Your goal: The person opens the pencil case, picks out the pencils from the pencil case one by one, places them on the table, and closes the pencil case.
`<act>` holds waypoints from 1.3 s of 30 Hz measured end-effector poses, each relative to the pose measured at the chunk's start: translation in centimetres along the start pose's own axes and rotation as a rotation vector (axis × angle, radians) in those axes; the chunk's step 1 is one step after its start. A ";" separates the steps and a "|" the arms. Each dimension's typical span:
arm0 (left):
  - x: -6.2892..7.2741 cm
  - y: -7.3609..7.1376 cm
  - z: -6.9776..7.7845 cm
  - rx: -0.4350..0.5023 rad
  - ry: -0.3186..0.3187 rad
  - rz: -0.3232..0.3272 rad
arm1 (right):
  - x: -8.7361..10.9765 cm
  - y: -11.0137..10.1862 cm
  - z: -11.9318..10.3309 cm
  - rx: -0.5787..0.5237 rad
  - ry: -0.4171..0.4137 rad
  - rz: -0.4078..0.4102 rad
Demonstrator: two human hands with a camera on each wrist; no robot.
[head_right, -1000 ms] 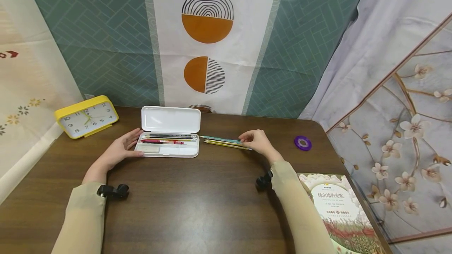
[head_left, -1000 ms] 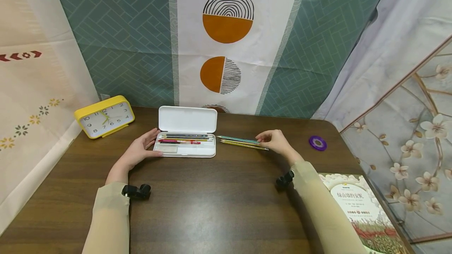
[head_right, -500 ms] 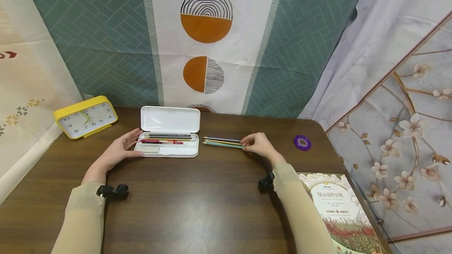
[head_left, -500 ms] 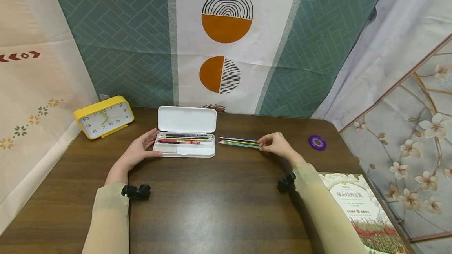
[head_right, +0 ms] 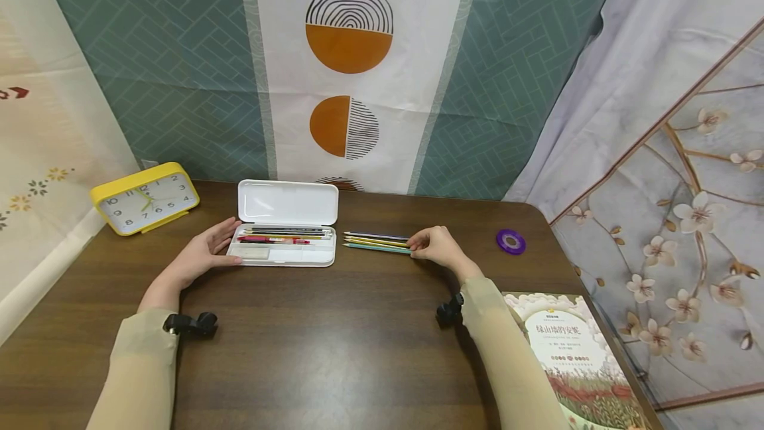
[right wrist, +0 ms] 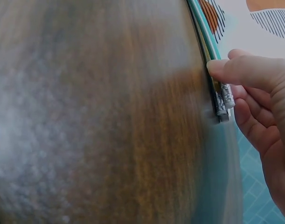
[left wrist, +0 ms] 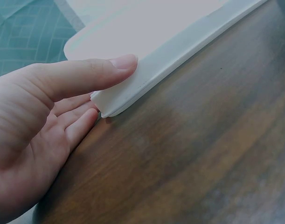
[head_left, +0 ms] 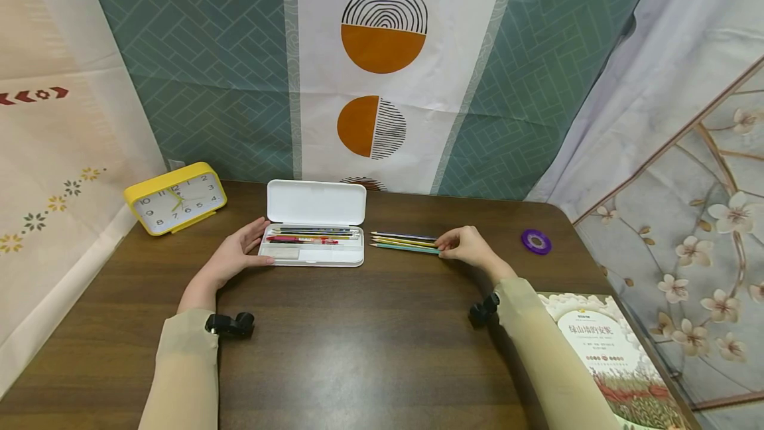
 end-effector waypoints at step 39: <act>0.2 0.0 0.3 0.003 -0.013 -0.006 | -0.3 0.0 0.1 0.119 -0.064 -0.036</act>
Point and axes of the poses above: each hand's wrist, its own x-axis away from the middle knuckle, its own y-axis out of the palm, z = x × y, the point moved 3 cm from there along -x, towards the middle knuckle, and after that the axes turned 5 degrees about -y, right-handed, at the moved point
